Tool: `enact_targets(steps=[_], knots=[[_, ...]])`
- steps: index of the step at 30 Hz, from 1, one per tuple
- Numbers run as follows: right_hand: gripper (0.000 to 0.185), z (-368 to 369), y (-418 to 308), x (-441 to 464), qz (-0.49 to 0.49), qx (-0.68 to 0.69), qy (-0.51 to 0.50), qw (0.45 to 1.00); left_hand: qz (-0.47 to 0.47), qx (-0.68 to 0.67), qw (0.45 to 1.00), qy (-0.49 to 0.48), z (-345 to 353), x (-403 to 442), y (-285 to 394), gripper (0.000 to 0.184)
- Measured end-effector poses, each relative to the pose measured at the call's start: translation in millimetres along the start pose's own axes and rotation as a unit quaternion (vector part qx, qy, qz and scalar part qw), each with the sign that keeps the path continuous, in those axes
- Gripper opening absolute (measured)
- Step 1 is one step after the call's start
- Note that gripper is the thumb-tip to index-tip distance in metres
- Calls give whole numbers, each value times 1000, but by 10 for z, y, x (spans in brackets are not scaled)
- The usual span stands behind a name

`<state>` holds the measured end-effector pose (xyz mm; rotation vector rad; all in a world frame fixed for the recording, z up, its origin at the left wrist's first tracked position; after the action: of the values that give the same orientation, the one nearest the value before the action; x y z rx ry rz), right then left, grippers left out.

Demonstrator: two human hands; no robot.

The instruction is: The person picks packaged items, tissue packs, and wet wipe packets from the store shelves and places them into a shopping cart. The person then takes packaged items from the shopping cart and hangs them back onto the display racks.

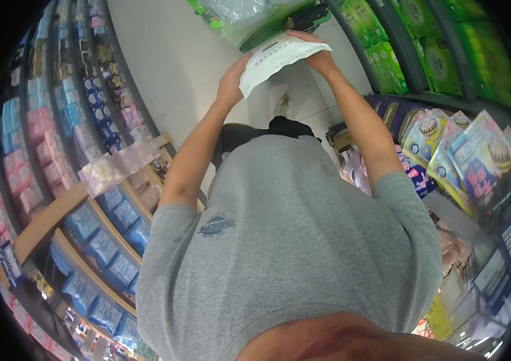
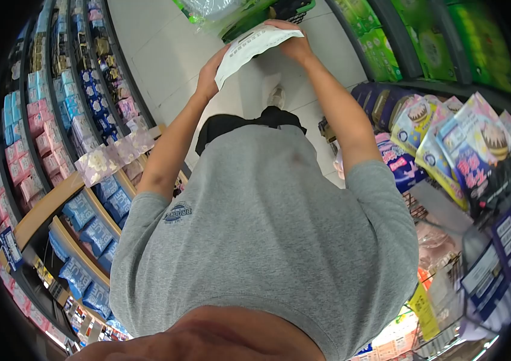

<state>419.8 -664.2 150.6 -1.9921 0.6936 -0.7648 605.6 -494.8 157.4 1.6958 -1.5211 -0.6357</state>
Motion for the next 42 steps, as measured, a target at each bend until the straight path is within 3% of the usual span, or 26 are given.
enact_targets(steps=[19, 27, 30, 32, 35, 37, 39, 42], knots=[[32, 105, 627, 619, 60, -29, -26, 997, -101, -38, 994, -22, 159, 481, -387, 55], [30, 103, 650, 596, 80, -41, 30, 996, -137, -32, 988, -56, 173, 566, -301, 57], [30, 55, 643, 621, 75, -37, 37, 996, -134, -50, 989, -30, 235, 599, -339, 56], [30, 51, 654, 622, 78, -31, 36, 996, -70, -38, 996, 41, 240, 630, -359, 59], [32, 54, 671, 630, 57, -49, 58, 995, -39, -40, 998, 32, 323, 639, -648, 54], [35, 79, 651, 607, 108, -39, 69, 991, -31, -36, 999, 21, 298, 626, -707, 47], [42, 146, 714, 593, 143, -3, 60, 988, -93, -22, 995, 3, 331, 571, -928, 43], [44, 200, 772, 574, 175, 18, 67, 982, -99, -37, 994, 33, 406, 518, -1093, 39]])
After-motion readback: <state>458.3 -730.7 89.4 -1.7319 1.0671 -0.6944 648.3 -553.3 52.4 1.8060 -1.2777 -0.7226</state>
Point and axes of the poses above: each hand's wrist, its own x-axis towards the middle knuckle, its own z-axis out of the palm, y = z × x, the point moved 5 cm from there along x, towards the middle knuckle, and after that the axes turned 1 degree about -y, right-handed, at the moved point
